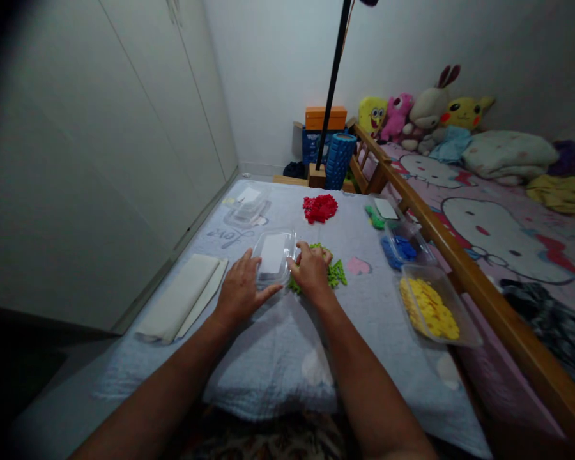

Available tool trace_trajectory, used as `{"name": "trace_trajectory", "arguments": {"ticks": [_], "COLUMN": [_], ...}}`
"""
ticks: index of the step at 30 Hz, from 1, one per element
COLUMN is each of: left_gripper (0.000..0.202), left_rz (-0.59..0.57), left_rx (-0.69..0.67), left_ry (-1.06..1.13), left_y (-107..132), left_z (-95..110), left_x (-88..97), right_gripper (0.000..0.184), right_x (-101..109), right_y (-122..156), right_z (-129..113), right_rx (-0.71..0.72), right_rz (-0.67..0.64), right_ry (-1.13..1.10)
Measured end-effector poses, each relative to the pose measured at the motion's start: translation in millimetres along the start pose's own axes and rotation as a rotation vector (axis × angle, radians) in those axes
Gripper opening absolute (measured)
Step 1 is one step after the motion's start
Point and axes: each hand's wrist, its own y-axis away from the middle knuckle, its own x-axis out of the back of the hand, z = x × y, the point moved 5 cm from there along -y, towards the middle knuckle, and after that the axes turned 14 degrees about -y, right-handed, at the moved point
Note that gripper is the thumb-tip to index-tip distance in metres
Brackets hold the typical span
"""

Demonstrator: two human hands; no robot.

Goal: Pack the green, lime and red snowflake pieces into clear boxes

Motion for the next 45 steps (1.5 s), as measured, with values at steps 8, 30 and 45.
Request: {"name": "trace_trajectory", "arguments": {"ticks": [8,30,45], "left_gripper": [0.037,0.014,0.024], "left_rz": [0.013,-0.317,-0.329], "left_rx": [0.029,1.033,1.226], "left_ry": [-0.018,1.369,1.450], "left_y": [-1.6,-12.3,-6.7], "left_z": [-11.8,-53.1,-36.3], "left_x": [23.7,-12.0,-3.7], "right_gripper": [0.034,0.024,0.051], "right_x": [-6.1,2.0,24.5], "right_y": [4.1,1.3,10.8], "right_z": [0.7,15.1,57.1], "right_rx": [-0.012,0.037,0.084], "right_rz": [0.027,0.201,-0.035], "right_ry": [0.013,0.007,0.154]}}
